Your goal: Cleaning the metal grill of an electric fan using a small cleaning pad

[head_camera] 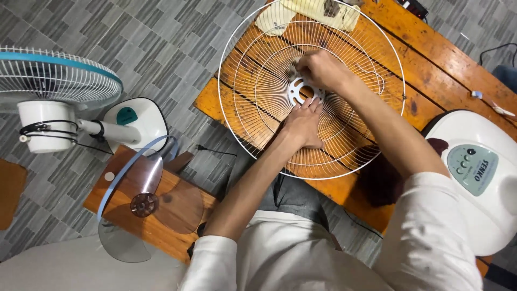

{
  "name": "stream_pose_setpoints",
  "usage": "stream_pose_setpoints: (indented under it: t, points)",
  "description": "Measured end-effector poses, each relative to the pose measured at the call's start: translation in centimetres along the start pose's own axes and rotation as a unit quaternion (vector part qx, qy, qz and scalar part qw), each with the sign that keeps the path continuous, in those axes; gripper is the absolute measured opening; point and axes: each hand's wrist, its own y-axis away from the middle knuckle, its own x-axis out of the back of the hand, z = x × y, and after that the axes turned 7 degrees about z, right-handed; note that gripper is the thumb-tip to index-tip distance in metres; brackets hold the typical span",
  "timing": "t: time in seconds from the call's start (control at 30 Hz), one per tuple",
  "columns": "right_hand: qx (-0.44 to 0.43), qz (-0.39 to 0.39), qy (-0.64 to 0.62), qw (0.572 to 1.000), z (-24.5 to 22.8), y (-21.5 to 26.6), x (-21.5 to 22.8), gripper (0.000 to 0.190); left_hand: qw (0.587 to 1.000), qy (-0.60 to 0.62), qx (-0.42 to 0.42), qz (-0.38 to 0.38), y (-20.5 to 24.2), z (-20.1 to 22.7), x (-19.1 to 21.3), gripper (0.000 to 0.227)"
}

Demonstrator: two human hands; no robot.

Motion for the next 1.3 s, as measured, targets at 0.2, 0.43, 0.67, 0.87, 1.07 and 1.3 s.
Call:
stream_pose_setpoints:
  t: [0.2,0.43,0.67,0.87,1.07,1.3]
  points:
    - [-0.046,0.079,0.124,0.988,2.5,-4.9,-3.6,0.006,1.0,-0.004,0.0,0.0,-0.1,0.1,-0.1,0.117]
    - [-0.026,-0.038,0.04,0.998,-1.0,-0.3,0.1,0.01,0.999,-0.028,-0.001,0.031,-0.6,0.1,-0.6,0.129]
    - [-0.038,0.071,0.049,0.996,0.7,-4.3,-3.1,0.013,0.996,-0.041,-0.022,0.074,-2.5,-0.6,-3.2,0.105]
    - [-0.04,-0.013,-0.002,0.999,-0.7,0.7,0.1,0.021,0.999,-0.036,-0.007,0.035,-1.2,0.1,-1.6,0.12]
    - [-0.079,0.086,0.099,0.988,2.5,-2.5,-2.5,0.011,1.0,-0.021,-0.005,0.019,-0.7,0.3,-1.3,0.124]
    - [0.002,0.002,0.04,0.999,0.0,0.9,0.1,0.014,0.998,-0.019,-0.009,0.064,-2.2,-0.2,-2.9,0.125]
